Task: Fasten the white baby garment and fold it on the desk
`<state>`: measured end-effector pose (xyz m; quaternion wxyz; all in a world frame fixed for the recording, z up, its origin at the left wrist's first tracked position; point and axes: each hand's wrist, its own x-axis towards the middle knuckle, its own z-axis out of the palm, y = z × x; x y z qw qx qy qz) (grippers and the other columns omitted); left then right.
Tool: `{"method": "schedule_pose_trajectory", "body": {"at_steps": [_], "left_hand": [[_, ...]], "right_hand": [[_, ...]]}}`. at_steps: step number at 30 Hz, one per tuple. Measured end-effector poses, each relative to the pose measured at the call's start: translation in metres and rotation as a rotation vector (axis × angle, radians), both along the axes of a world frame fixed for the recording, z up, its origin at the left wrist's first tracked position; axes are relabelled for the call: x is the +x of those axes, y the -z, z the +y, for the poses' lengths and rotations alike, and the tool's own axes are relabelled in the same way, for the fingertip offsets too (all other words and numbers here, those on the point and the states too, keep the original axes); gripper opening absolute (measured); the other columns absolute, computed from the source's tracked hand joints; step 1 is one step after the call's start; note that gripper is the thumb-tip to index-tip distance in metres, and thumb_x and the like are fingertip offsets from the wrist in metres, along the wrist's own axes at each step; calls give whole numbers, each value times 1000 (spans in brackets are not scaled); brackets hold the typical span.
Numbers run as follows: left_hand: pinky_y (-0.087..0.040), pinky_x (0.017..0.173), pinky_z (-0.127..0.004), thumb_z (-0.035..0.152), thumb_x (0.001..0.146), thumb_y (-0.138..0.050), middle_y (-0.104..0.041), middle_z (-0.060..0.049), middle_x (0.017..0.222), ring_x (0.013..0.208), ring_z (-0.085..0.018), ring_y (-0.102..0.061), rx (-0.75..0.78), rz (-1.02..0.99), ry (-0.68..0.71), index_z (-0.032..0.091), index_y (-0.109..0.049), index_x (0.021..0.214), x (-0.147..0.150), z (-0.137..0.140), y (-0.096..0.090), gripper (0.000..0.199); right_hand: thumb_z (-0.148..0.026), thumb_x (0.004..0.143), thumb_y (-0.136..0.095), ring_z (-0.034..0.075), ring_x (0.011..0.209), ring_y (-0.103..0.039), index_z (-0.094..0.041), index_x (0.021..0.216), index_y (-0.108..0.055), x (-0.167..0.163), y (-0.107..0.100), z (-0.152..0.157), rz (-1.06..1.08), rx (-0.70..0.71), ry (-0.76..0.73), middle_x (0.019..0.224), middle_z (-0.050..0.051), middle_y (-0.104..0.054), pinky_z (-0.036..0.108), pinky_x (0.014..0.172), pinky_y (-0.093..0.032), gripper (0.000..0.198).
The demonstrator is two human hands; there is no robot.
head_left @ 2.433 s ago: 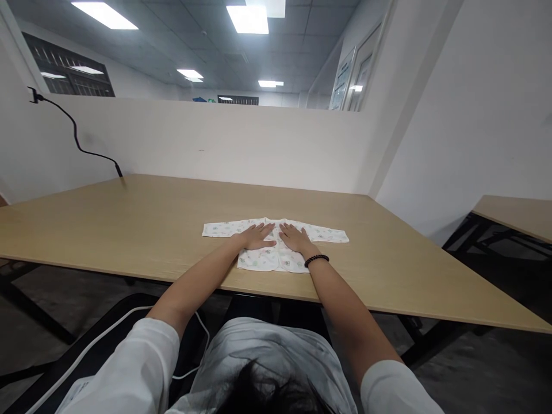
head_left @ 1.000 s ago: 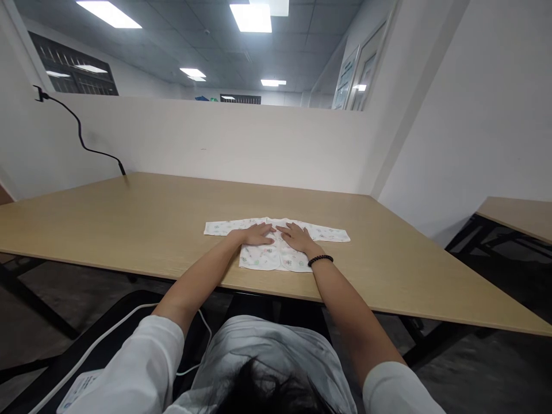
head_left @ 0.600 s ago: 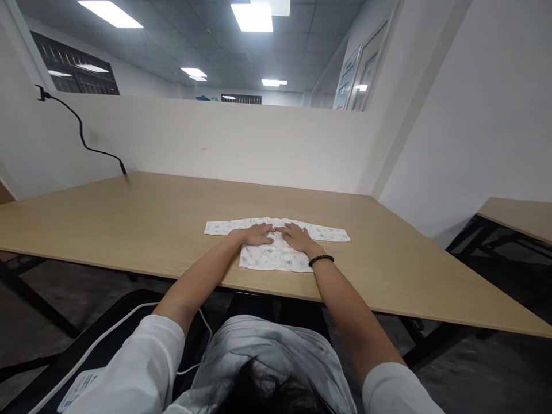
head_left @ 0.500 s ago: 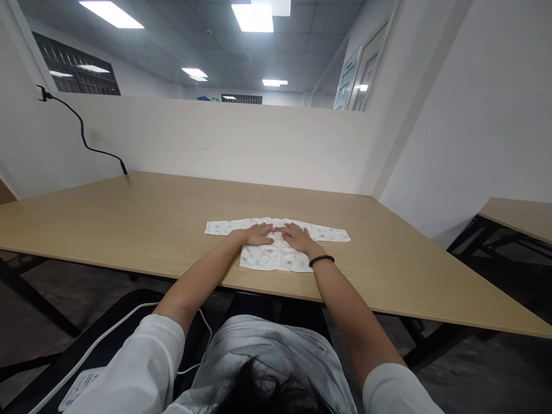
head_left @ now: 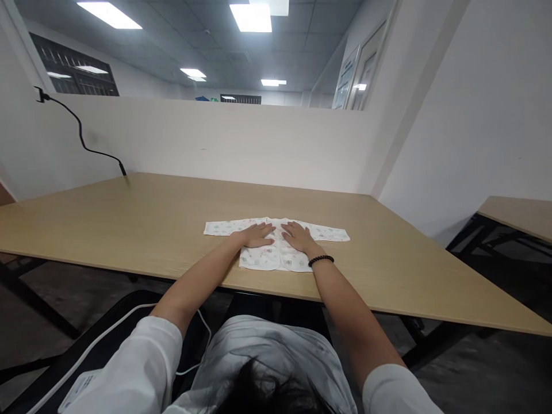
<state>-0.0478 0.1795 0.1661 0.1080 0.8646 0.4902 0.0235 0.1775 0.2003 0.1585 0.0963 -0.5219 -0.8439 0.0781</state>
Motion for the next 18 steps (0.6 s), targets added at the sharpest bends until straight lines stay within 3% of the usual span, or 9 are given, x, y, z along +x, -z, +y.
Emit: {"method": "schedule_pose_trajectory", "body": {"at_steps": [2, 5, 8, 13, 18], "left_hand": [[-8, 123, -47, 72, 91, -27, -18, -8, 165, 153, -29, -11, 48, -6, -37, 22, -22, 158, -3, 2, 0, 84], [-8, 122, -53, 73, 92, -20, -14, -11, 166, 153, -31, -10, 117, -20, -213, 20, -17, 159, -12, 6, -1, 86], [-12, 119, -60, 74, 91, -18, -11, -14, 166, 153, -35, -7, 78, -8, -383, 19, -14, 159, -24, 11, 0, 88], [-9, 118, -64, 76, 89, -21, -14, -14, 165, 153, -36, -7, -27, 1, -371, 22, -20, 159, -38, 15, 3, 88], [-14, 117, -63, 71, 92, -21, -24, -13, 163, 152, -35, -16, 0, -62, -377, 25, -27, 157, -49, 20, 2, 80]], "right_hand": [[-42, 104, -27, 26, 150, -20, -29, 154, -35, 6, -1, 3, 31, 53, 97, 162, 7, -31, 62, 118, -13, 52], [-36, 104, -23, 26, 149, -22, -26, 155, -32, 23, -3, 9, 87, 103, 268, 160, 10, -33, 64, 117, -17, 52], [-35, 104, -20, 27, 149, -23, -24, 155, -31, 45, -3, 14, 105, 80, 360, 161, 11, -31, 64, 116, -19, 54], [-46, 101, -25, 31, 148, -25, -23, 154, -36, 68, 2, 16, 24, -45, 387, 161, 14, -30, 62, 116, -15, 59], [-40, 99, -27, 33, 145, -30, -23, 152, -39, 70, -1, 17, -6, -61, 436, 158, 15, -34, 65, 114, -16, 57]]}}
